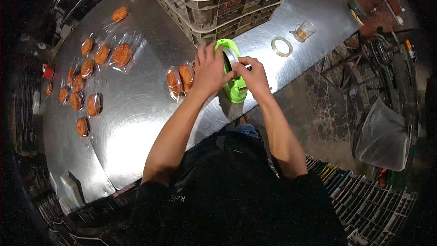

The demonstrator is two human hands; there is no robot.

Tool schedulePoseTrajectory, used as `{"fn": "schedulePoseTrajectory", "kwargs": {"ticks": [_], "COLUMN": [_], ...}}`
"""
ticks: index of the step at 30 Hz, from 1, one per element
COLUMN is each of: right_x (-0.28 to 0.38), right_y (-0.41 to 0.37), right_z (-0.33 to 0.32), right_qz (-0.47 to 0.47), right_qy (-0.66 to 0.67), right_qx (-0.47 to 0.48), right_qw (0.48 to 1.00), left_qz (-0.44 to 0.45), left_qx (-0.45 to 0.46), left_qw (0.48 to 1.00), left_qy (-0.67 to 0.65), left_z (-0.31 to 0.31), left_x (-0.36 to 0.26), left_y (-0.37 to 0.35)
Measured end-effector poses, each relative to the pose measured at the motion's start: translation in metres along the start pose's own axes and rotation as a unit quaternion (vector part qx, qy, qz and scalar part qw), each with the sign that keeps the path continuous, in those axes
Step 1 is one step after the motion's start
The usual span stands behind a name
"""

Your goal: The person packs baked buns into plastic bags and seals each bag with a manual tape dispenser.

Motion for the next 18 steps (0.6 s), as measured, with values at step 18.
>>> {"fn": "schedulePoseTrajectory", "kwargs": {"ticks": [18], "right_x": [0.014], "right_y": [-0.011], "right_z": [-0.005], "right_qz": [-0.027], "right_qy": [0.039], "right_qx": [-0.014], "right_qw": [0.999], "left_qz": [-0.007], "left_qx": [0.029], "left_qw": [0.998], "left_qy": [0.046], "left_z": [-0.006], "left_x": [-0.013], "left_y": [0.002]}}
Point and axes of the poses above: each hand's wrist, its own y-axis towards the middle knuckle, its own z-axis out of the palm, x = y × z, the point moved 7 cm from there along y, towards the middle knuckle, and after that the axes turned 6 degrees about -y, right-handed, at the moved point
